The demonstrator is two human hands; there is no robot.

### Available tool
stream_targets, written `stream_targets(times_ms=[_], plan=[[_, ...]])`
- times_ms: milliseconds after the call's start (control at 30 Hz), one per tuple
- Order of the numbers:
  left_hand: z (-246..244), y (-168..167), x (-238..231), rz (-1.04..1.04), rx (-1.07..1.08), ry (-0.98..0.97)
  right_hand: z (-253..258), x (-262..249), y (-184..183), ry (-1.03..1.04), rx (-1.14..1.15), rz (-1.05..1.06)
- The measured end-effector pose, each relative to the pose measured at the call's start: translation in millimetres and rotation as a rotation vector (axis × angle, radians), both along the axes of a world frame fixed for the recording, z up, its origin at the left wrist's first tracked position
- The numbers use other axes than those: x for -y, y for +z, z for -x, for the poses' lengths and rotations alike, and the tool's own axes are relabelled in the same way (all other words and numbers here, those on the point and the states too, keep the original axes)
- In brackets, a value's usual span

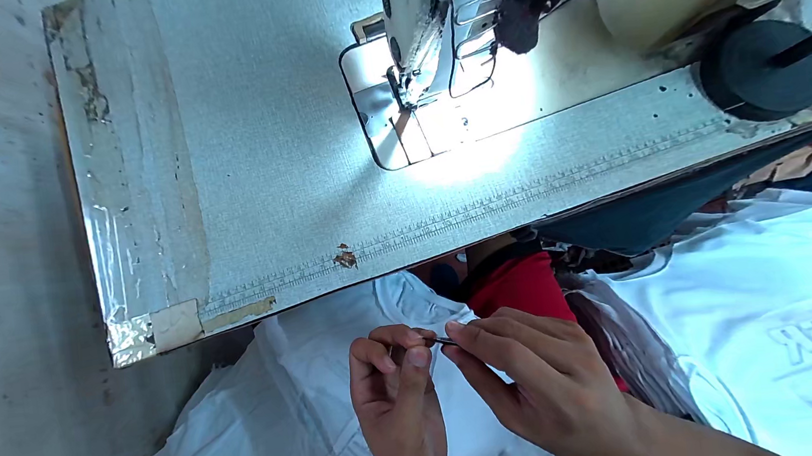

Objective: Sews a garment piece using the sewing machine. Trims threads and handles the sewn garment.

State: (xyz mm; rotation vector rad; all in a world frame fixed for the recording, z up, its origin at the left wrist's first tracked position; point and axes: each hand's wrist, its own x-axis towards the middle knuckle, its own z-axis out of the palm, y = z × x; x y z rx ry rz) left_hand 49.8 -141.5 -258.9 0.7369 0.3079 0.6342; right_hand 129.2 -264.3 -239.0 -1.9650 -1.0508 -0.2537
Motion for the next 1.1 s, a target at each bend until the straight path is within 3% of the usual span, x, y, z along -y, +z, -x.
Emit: stream_targets(times_ms=[600, 1100], plan=[[0, 2, -1, -0.016, 0.015, -0.033, -13, 5, -6, 0.153, 0.100, -0.035], [1, 3, 0, 0.049, 0.033, -0.020, -5, 2, -4, 0.067, 0.042, -0.069]])
